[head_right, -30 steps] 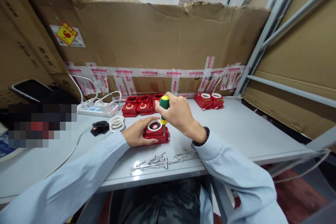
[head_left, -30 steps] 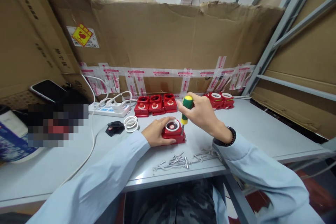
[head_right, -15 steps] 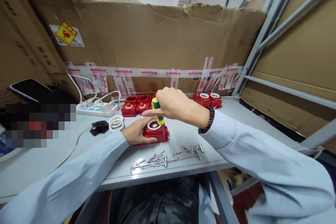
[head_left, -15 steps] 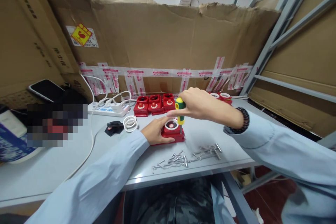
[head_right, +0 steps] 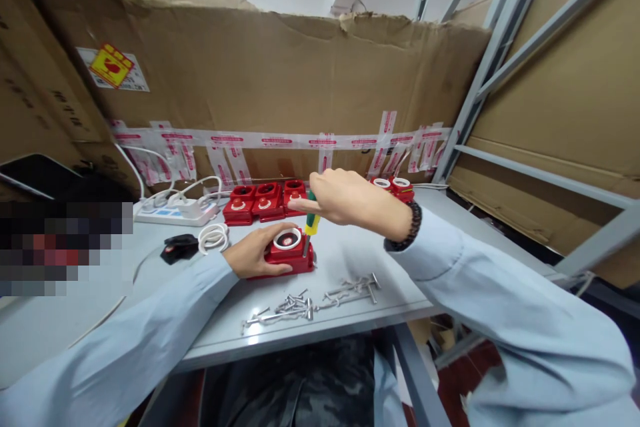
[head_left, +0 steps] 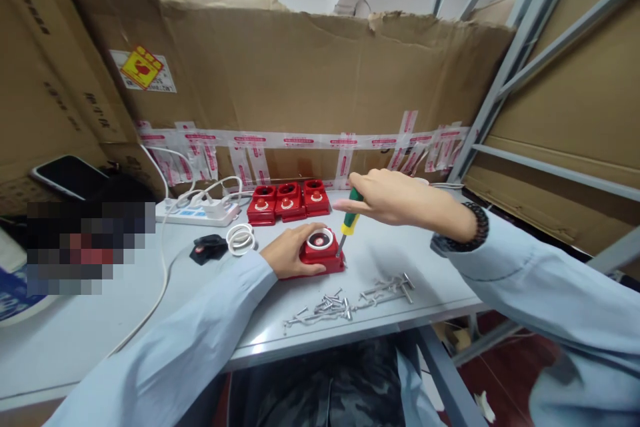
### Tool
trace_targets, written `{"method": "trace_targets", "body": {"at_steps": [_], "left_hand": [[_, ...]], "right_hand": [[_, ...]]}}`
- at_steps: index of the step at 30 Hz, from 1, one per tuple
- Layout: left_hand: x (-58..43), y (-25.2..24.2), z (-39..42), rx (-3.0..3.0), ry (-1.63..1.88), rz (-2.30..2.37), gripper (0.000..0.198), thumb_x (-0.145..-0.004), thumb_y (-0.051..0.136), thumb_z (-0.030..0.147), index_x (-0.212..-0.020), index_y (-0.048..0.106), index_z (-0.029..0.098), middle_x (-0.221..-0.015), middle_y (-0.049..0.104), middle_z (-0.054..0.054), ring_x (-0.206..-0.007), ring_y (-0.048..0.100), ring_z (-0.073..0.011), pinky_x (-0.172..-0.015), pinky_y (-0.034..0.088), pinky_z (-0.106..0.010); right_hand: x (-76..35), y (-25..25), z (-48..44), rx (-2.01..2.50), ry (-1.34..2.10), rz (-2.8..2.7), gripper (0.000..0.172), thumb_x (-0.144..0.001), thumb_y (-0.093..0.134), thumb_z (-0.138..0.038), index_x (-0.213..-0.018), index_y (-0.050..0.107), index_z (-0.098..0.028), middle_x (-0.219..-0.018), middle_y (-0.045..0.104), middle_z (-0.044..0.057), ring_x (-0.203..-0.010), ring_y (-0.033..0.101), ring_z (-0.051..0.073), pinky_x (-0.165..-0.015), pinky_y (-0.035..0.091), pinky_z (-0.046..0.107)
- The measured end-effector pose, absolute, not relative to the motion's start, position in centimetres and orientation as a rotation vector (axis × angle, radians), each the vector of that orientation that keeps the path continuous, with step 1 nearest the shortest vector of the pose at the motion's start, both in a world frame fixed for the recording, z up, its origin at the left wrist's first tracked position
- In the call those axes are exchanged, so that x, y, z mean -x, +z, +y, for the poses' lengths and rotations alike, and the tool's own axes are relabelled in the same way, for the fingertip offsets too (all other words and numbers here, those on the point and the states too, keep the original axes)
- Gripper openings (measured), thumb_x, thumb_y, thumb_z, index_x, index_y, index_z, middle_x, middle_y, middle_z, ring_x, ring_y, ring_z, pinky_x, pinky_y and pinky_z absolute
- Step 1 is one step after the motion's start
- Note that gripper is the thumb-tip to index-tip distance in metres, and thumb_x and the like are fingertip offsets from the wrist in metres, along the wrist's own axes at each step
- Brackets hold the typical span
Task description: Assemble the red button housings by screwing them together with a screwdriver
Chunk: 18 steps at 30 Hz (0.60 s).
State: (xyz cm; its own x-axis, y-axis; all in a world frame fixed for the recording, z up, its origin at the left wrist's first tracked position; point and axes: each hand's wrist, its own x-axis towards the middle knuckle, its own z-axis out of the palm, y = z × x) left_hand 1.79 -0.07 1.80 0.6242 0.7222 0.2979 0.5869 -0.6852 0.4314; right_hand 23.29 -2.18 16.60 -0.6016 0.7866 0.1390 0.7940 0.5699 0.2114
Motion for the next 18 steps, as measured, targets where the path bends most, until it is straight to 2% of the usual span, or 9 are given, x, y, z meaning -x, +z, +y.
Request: {"method": "trace_targets", "body": {"at_steps": [2,5,7,10,12,16,18], "left_hand": [[-1.8,1.8,-0.1,-2.565,0.649,1.063,0.074,-0.066,0.071,0.045,-0.129,0.039,0.021,-0.129,0.054,-0.01,-0.114,0.055,-0.0285,-0.098,0.043,-0.041],[-1.8,1.8,-0.1,-2.575,0.632,1.063,0.074,-0.067,0.07,0.046,-0.129,0.039,0.021,-0.13,0.053,-0.011,-0.114,0.055,-0.0286,-0.098,0.043,-0.041],[-1.8,1.8,-0.1,-2.579,0.627,1.069,0.074,-0.067,0.069,0.047,-0.129,0.039,0.02,-0.13,0.053,-0.011,-0.115,0.054,-0.0291,-0.098,0.043,-0.041],[-1.8,1.9,-0.1,-2.567,0.632,1.071,0.074,-0.067,0.07,0.046,-0.129,0.04,0.021,-0.13,0.053,-0.01,-0.116,0.054,-0.0288,-0.099,0.043,-0.041],[-1.8,1.9,-0.1,-2.556,0.639,1.067,0.075,-0.066,0.071,0.046,-0.129,0.04,0.022,-0.13,0.053,-0.01,-0.115,0.054,-0.0286,-0.099,0.042,-0.041],[-1.8,1.8,-0.1,-2.562,0.647,1.061,0.074,-0.066,0.07,0.047,-0.129,0.04,0.021,-0.127,0.055,-0.01,-0.111,0.056,-0.0286,-0.097,0.043,-0.041],[-1.8,1.9,-0.1,-2.565,0.646,1.05,0.074,-0.067,0.07,0.047,-0.128,0.04,0.021,-0.126,0.056,-0.01,-0.11,0.057,-0.0283,-0.096,0.044,-0.041]], "right_hand": [[-22.8,16.1,-1.9,1.407,-0.467,-2.69,0.046,-0.092,0.031,-0.052,-0.084,0.055,-0.014,-0.076,0.062,0.012,-0.068,0.057,0.022,-0.056,0.033,0.029],[-22.6,16.3,-1.8,1.141,-0.291,-2.83,0.028,-0.093,0.036,-0.04,-0.094,0.052,-0.017,-0.078,0.062,0.007,-0.067,0.055,0.018,-0.058,0.034,0.028],[-23.0,16.9,-1.9,0.897,-0.142,-2.936,0.019,-0.092,0.04,-0.032,-0.101,0.049,-0.018,-0.088,0.061,0.007,-0.075,0.055,0.017,-0.064,0.038,0.028],[-23.6,17.5,-2.1,0.73,0.011,-3.004,0.015,-0.09,0.041,-0.023,-0.103,0.048,-0.017,-0.099,0.059,0.008,-0.085,0.054,0.016,-0.073,0.041,0.027],[-23.6,17.2,-2.1,0.806,-0.002,-2.973,0.017,-0.091,0.04,-0.024,-0.105,0.047,-0.016,-0.098,0.059,0.009,-0.083,0.054,0.017,-0.072,0.041,0.028],[-22.8,15.6,-1.6,1.149,-0.305,-2.74,0.033,-0.092,0.037,-0.04,-0.106,0.047,-0.012,-0.091,0.061,0.014,-0.076,0.057,0.022,-0.064,0.04,0.032],[-22.3,15.3,-1.5,1.274,-0.385,-2.637,0.031,-0.09,0.041,-0.037,-0.105,0.048,-0.011,-0.085,0.062,0.013,-0.072,0.057,0.022,-0.059,0.037,0.031]]}}
